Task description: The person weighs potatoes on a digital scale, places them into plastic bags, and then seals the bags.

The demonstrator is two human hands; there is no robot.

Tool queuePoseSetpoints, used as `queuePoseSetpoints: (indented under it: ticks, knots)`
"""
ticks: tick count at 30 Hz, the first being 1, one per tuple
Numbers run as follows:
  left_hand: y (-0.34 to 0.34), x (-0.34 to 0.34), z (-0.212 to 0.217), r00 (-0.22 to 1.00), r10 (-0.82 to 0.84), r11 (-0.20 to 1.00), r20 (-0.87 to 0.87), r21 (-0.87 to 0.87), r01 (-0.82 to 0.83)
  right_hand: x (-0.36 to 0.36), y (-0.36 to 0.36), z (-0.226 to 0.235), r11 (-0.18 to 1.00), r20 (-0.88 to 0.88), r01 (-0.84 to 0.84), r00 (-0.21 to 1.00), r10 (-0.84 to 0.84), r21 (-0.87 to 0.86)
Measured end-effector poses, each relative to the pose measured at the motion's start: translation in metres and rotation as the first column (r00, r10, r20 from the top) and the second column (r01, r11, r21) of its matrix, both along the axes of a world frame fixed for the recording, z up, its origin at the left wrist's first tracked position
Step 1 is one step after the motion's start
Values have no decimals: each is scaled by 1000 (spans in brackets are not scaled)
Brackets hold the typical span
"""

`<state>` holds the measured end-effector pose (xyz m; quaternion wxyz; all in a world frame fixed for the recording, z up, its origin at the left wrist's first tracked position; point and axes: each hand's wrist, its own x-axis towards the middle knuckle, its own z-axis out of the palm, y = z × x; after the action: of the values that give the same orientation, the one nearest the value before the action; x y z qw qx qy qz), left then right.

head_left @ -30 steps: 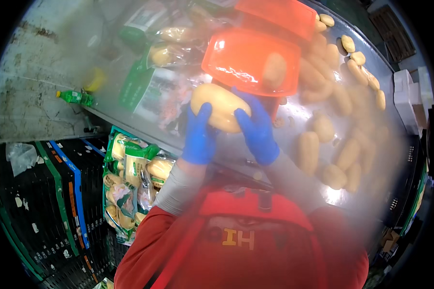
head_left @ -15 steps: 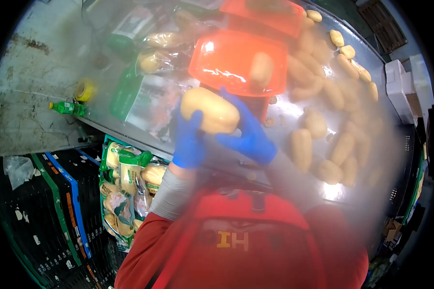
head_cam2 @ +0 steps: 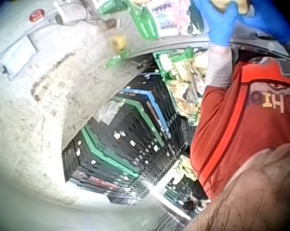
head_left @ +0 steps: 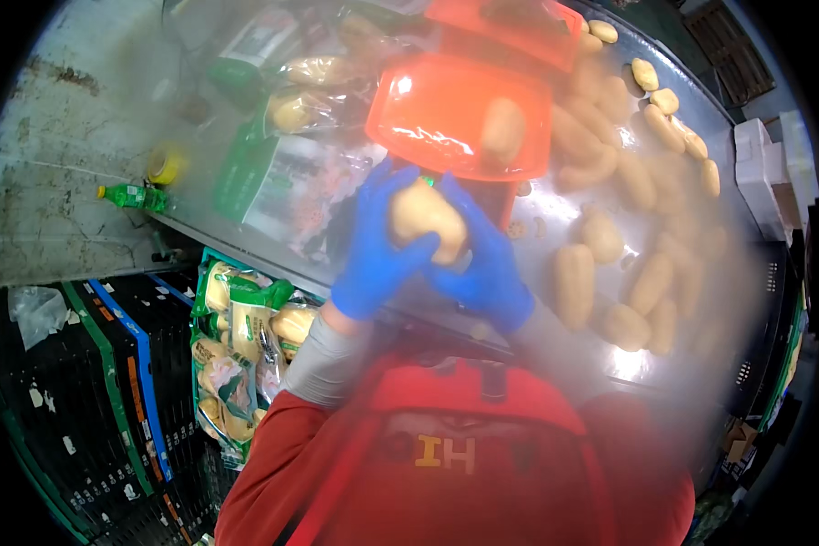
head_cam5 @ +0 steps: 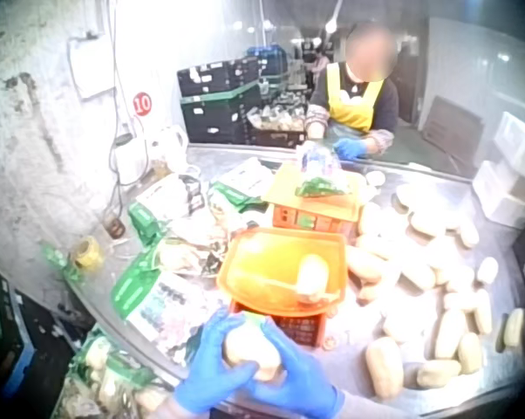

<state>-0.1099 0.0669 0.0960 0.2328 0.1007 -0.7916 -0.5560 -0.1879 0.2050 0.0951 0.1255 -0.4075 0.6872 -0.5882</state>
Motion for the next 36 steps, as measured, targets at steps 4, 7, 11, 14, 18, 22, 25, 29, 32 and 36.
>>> queuePoseSetpoints:
  ticks: [4,7,11,14,18,22,25,29,32,36]
  knots:
    - [0,0,-3,1000,25,999,5,-21,-25,4,0,4,1000,-34,16,999,-15,24]
    - [3,-1,-6,999,43,999,-4,-23,-43,2,0,0,1000,10,1,1000,-1,5]
    - [2,-4,-16,988,158,974,-1,162,-155,3,1,-2,1000,-37,-19,999,20,23]
    - [-7,1,-21,972,230,874,42,430,-226,-1,1,-13,994,173,-71,981,84,-79]
    - [-23,12,-34,969,233,605,80,769,-209,-5,6,-13,939,579,-106,763,288,-328]
    - [-23,25,-43,982,166,662,92,727,-180,-3,13,-34,942,682,-205,651,334,-266]
    - [-33,43,-73,972,123,757,201,615,-223,1,22,-37,961,804,-265,555,216,-75]
    - [-45,56,-101,881,387,903,272,-308,-301,10,31,-64,984,893,-164,428,139,-74]
    - [-47,67,-119,799,506,675,324,-726,-133,13,39,-86,991,954,-99,276,113,-89]
    - [-72,84,-154,764,462,764,450,-640,-85,16,40,-76,995,962,-60,257,87,-74]
